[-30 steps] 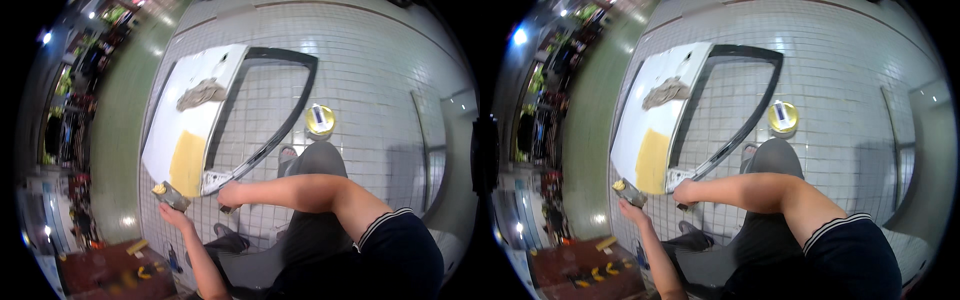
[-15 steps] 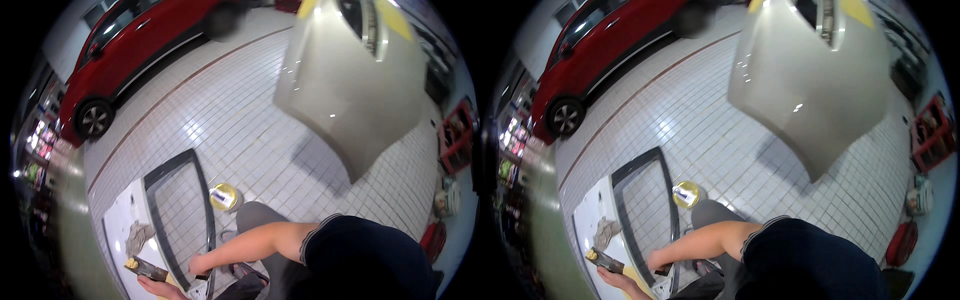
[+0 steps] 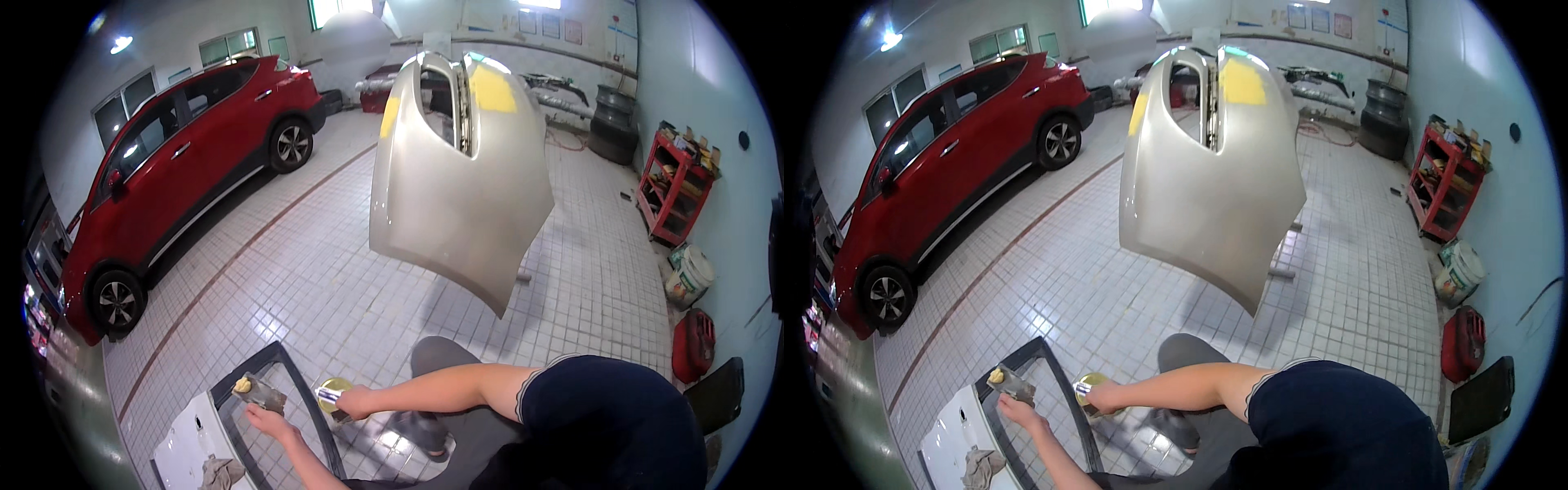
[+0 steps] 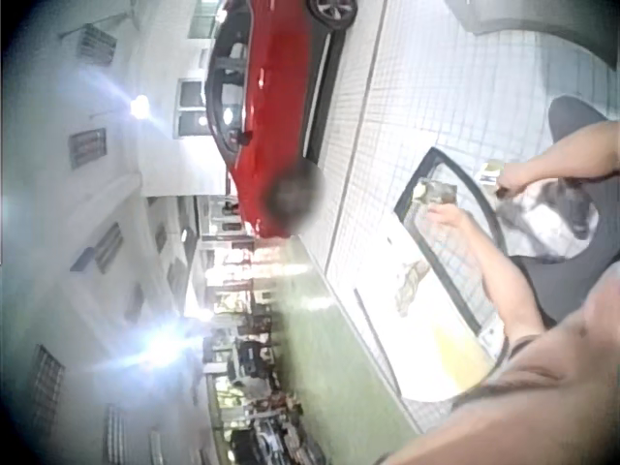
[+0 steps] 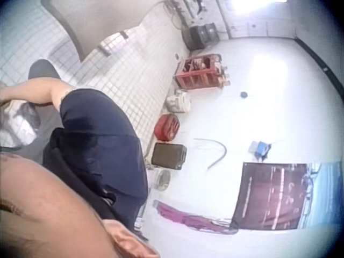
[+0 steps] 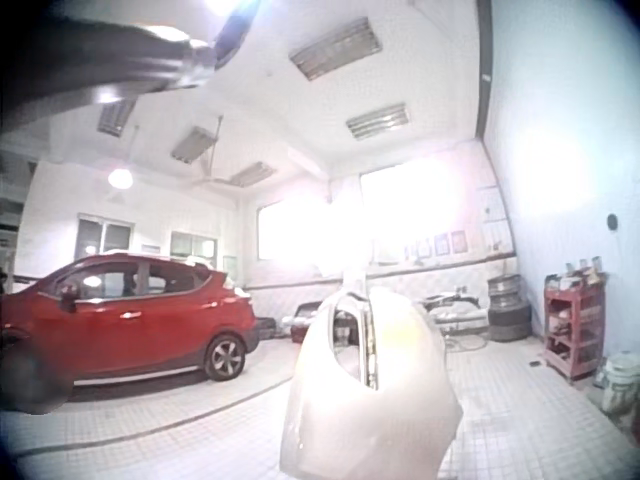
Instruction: The person applies yellow body filler to a white car door panel using a metal spreader. They repeatedly transfer filler from a larger putty knife to the spreader and smooth it over the surface of the door.
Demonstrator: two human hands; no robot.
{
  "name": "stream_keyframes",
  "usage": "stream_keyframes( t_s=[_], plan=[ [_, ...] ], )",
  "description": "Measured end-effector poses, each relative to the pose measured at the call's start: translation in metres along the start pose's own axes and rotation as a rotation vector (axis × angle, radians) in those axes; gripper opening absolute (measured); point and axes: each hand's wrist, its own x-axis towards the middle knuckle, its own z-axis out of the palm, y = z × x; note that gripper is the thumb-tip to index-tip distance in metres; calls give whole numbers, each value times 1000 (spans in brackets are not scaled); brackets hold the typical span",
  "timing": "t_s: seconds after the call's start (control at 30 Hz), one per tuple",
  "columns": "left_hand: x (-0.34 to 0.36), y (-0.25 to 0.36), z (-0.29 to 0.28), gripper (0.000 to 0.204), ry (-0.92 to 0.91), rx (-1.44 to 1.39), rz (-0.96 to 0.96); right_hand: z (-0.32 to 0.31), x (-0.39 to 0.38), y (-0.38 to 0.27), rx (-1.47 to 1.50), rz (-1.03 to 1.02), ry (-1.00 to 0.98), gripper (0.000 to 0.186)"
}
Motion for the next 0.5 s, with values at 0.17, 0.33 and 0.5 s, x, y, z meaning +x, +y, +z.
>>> stream_keyframes(
  t_s=[0.17,0.33,0.5],
  plan=[
    [-26,-3,39,40,-52,-36,-54,-7,-22,71,230,176,143,24],
    [-33,-9,72,37,-40,-72,-65,7,-15,119,444,307,334,25],
    [-55,-10,89,33,-21,7,98,-49,-4,103,968,220,553,24]
  ],
)
